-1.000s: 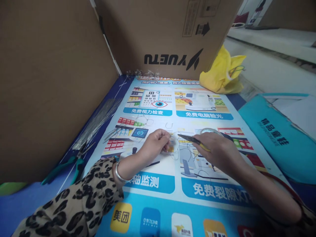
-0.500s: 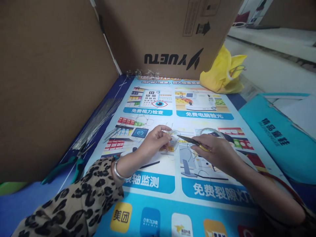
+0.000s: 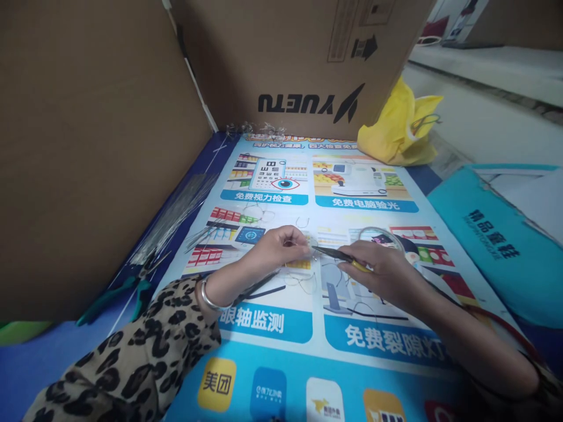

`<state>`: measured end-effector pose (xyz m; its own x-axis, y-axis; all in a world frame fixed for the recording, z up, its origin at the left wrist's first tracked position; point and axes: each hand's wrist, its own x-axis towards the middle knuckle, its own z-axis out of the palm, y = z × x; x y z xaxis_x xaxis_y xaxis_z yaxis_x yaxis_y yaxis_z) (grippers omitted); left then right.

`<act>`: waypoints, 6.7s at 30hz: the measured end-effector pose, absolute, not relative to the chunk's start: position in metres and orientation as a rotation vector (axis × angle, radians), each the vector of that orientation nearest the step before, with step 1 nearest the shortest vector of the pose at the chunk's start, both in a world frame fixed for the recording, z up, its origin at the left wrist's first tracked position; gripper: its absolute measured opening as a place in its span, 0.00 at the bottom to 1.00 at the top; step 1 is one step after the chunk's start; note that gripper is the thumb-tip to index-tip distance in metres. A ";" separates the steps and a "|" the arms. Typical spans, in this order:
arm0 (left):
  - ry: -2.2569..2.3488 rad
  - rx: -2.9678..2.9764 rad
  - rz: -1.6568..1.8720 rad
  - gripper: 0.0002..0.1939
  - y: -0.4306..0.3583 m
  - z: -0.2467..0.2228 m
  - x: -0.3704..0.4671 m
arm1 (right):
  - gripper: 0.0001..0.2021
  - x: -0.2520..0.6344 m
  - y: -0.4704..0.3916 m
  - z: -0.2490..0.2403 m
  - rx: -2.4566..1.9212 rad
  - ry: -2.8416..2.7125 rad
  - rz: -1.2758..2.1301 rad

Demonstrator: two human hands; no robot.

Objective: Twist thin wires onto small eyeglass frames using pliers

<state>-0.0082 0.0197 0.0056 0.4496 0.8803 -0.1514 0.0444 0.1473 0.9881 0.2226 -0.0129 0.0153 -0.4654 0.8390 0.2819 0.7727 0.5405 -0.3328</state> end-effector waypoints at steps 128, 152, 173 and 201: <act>1.091 1.404 0.763 0.08 0.016 0.004 -0.001 | 0.10 0.207 -0.026 -0.005 -1.368 -2.507 -0.208; 1.042 1.407 0.775 0.08 0.014 0.010 -0.001 | 0.09 0.203 -0.030 -0.002 -1.571 -2.543 -0.100; 1.021 1.546 0.763 0.06 0.017 -0.002 -0.004 | 0.10 0.200 -0.031 -0.001 -1.657 -2.595 -0.105; 1.019 1.519 0.728 0.07 0.017 -0.003 -0.005 | 0.10 0.201 -0.030 0.001 -1.636 -2.609 -0.065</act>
<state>-0.0054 0.0172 -0.0031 0.4385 0.8950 -0.0817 0.2137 -0.0156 0.9768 0.2013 -0.0305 0.0005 -0.4347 0.8975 0.0743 0.9001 0.4357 0.0035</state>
